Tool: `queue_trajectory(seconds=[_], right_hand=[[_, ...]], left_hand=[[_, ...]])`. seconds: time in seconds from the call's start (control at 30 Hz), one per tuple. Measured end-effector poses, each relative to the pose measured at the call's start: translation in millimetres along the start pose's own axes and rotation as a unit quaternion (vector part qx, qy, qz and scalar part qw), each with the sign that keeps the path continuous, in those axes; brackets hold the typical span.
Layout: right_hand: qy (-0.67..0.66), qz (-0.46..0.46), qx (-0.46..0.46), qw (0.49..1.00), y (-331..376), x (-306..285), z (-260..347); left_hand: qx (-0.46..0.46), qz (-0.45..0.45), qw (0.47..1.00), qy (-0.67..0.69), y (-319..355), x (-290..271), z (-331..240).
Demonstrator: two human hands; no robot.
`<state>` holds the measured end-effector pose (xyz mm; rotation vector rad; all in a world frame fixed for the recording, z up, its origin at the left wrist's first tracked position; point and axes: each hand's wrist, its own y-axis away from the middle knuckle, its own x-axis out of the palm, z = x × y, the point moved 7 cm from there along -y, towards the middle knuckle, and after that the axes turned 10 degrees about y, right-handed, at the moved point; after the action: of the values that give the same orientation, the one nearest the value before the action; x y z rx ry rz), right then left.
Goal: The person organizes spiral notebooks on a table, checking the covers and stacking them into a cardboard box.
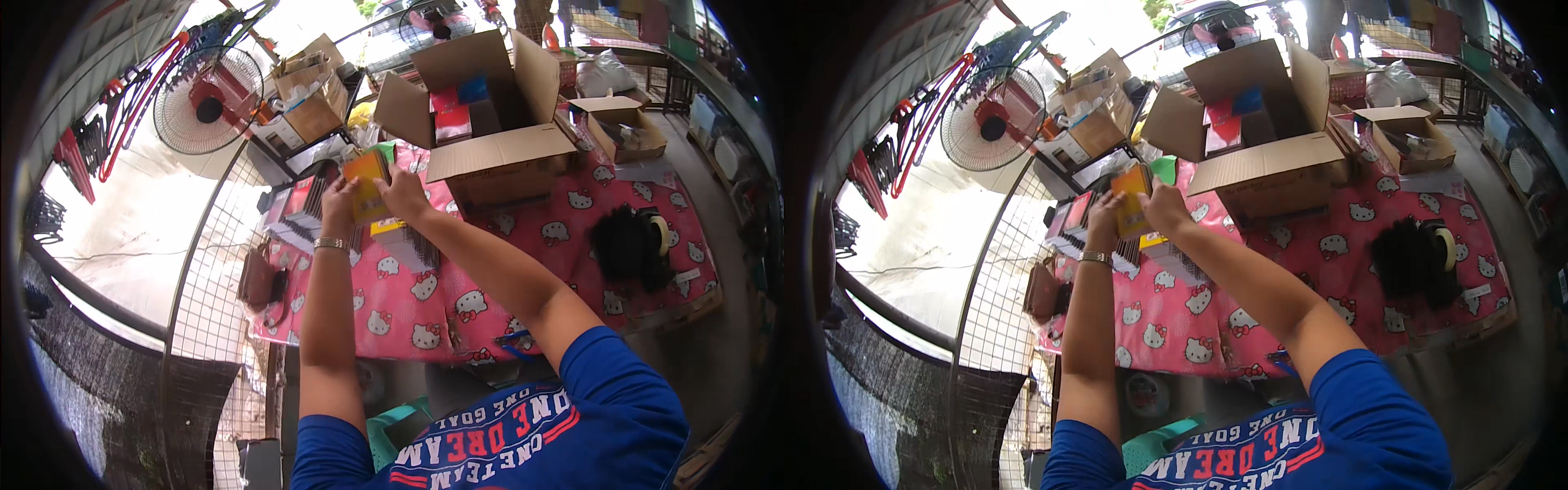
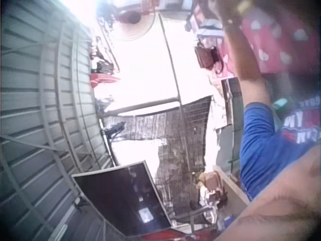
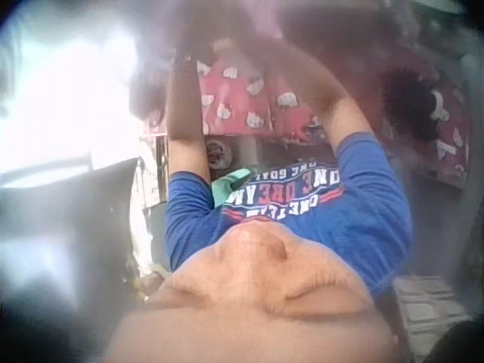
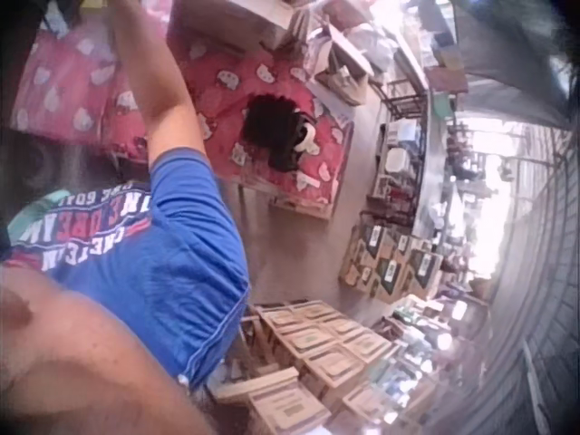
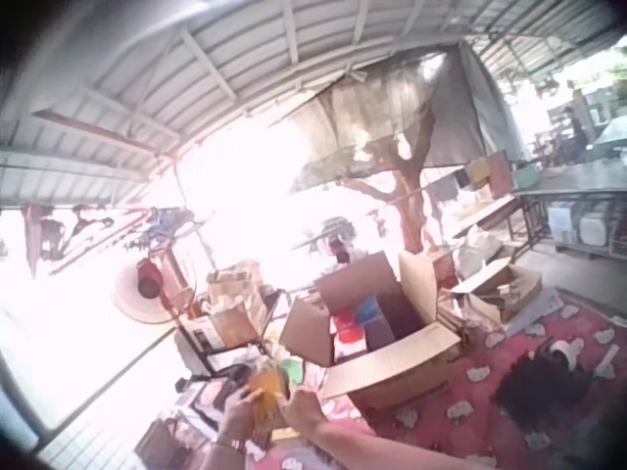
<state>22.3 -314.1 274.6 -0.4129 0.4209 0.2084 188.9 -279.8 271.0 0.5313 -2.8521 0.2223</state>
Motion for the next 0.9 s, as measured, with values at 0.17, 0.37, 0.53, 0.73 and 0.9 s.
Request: queue_trajectory(seconds=[0.17,0.37,0.53,0.73,0.9], right_hand=[[0.132,0.021,0.098,0.986,-5.1,29.0,-75.4],[0.13,0.117,0.026,0.984,4.2,0.0,-45.8],[0.115,0.025,-0.281,0.953,42.4,-88.0,84.2],[0.108,0.009,-0.127,0.986,-2.4,-245.9,26.9],[0.293,-0.125,-0.19,0.929,-16.3,-242.8,-74.3]], left_hand=[[-0.1,-0.017,0.975,-0.198,-40.8,-19.3,87.9],[-0.085,-0.015,0.98,-0.181,-25.6,-12.1,71.0],[-0.015,-0.056,0.961,-0.269,-25.3,-108.3,34.5],[0.2,-0.058,0.898,-0.388,39.2,12.7,-11.0],[0.105,-0.042,0.743,-0.66,116.3,93.8,11.9]])
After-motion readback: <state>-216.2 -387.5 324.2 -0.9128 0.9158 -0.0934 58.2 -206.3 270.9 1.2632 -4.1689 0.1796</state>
